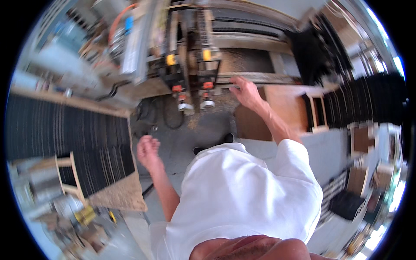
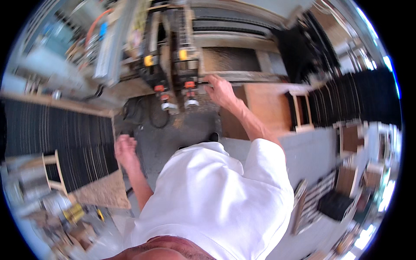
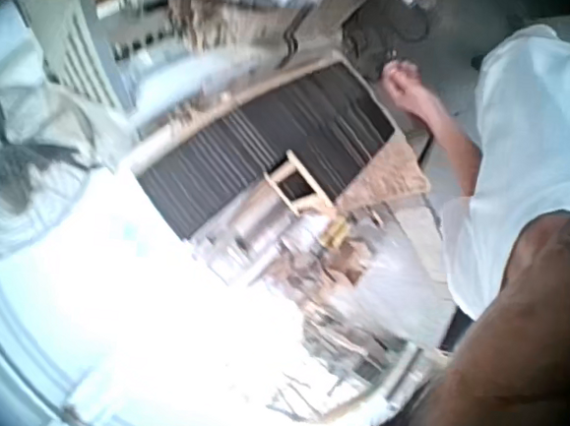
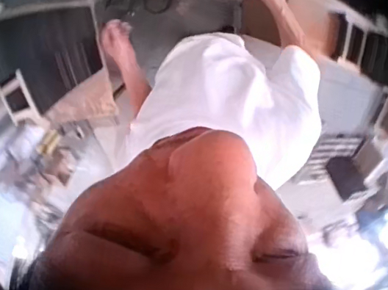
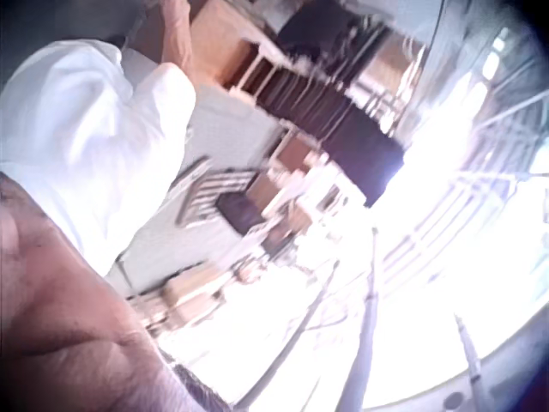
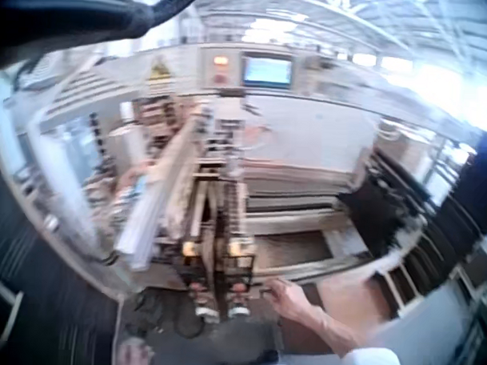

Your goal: The person repeatedly picks up small wooden frames from a conveyor belt, places them into a machine jig, and removes them after processing. The frames are then placed back onto the belt. The cycle continues throughout the clip.

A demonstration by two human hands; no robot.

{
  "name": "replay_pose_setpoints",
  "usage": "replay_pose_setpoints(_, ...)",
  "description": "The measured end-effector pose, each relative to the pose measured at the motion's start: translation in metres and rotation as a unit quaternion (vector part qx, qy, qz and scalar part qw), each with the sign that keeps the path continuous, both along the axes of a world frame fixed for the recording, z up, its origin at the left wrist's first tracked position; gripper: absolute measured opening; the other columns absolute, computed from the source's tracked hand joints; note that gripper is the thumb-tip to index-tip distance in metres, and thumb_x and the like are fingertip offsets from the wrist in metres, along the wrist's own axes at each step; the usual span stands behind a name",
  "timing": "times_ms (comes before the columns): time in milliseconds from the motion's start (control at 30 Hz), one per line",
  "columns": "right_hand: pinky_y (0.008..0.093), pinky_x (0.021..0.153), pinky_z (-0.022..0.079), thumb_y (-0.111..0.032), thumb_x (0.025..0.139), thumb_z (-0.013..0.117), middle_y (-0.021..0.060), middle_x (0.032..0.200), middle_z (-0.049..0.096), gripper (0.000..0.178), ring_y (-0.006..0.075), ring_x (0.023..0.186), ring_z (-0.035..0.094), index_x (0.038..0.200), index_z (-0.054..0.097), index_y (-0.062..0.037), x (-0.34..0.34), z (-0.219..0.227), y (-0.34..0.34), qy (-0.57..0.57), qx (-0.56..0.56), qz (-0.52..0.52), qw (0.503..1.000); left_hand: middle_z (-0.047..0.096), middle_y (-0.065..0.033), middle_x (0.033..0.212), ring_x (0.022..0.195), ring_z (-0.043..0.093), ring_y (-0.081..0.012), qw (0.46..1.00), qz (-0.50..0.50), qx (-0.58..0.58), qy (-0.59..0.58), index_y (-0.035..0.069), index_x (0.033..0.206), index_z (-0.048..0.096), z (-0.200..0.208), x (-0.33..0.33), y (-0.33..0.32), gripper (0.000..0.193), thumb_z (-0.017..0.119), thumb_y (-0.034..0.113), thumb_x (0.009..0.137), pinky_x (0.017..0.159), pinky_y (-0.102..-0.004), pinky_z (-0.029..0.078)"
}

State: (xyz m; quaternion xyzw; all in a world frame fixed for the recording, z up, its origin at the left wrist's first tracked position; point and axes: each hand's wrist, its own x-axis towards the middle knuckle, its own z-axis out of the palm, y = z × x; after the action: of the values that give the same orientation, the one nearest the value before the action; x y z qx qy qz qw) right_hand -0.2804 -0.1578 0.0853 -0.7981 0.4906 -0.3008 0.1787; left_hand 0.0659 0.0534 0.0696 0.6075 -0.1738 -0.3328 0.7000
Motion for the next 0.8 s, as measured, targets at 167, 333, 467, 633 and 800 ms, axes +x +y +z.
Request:
replay_pose_setpoints(167, 0.0415, 0.089, 0.049, -0.011, 0.076, 0.071, 0.0150, 0.106, 0.064, 0.029, 0.0346, 0.101, 0.060, 0.103, 0.063, -0.0022, -0.189, 0.017, -0.012, 0.094, -0.150, -0.190, 0.966, 0.066, -0.0062, 0.097, 0.080, 0.064, -0.0143, 0.941, -0.238, 0.144, 0.193, 0.005, 0.110, 0.060, -0.099, -0.071, -0.048, 0.021, 0.057, 0.020, 0.095, 0.071, -0.0294, 0.055)
replay_pose_setpoints(333, 0.0469, 0.085, 0.048, -0.023, 0.075, 0.070, 0.0191, 0.106, 0.061, 0.036, 0.0374, 0.101, 0.058, 0.103, 0.060, -0.0032, -0.343, 0.002, 0.053, 0.262, 0.094, -0.432, 0.858, 0.066, -0.0067, 0.097, 0.080, 0.064, -0.0139, 0.937, -0.262, 0.180, 0.142, 0.004, 0.113, 0.059, -0.111, -0.101, -0.087, 0.025, 0.058, 0.021, 0.095, 0.070, -0.0290, 0.055)
replay_pose_setpoints(467, 0.0497, 0.088, 0.045, -0.022, 0.081, 0.067, 0.0232, 0.114, 0.060, 0.044, 0.0415, 0.110, 0.055, 0.119, 0.055, -0.0042, -0.407, -0.075, 0.116, 0.135, 0.175, -0.443, 0.869, 0.066, -0.0080, 0.098, 0.082, 0.065, -0.0145, 0.938, -0.262, 0.195, 0.116, 0.003, 0.112, 0.060, -0.106, -0.133, -0.117, 0.026, 0.061, 0.021, 0.093, 0.071, -0.0285, 0.055)
replay_pose_setpoints(633, 0.0410, 0.082, 0.049, -0.008, 0.085, 0.064, 0.0165, 0.103, 0.067, 0.031, 0.0333, 0.098, 0.064, 0.115, 0.056, -0.0063, -0.402, -0.095, 0.127, 0.067, 0.131, -0.479, 0.865, 0.065, -0.0074, 0.098, 0.082, 0.064, -0.0147, 0.935, -0.275, 0.209, 0.077, 0.002, 0.111, 0.060, -0.091, -0.151, -0.162, 0.026, 0.059, 0.021, 0.094, 0.072, -0.0288, 0.055)
replay_pose_setpoints(800, 0.0392, 0.085, 0.048, -0.006, 0.088, 0.060, 0.0177, 0.107, 0.065, 0.027, 0.0328, 0.101, 0.062, 0.115, 0.057, -0.0033, -0.386, -0.071, 0.118, 0.025, 0.044, -0.493, 0.868, 0.065, -0.0064, 0.098, 0.084, 0.064, -0.0136, 0.956, -0.257, 0.143, 0.021, 0.002, 0.113, 0.060, -0.068, -0.134, -0.234, 0.027, 0.059, 0.023, 0.094, 0.073, -0.0280, 0.055)
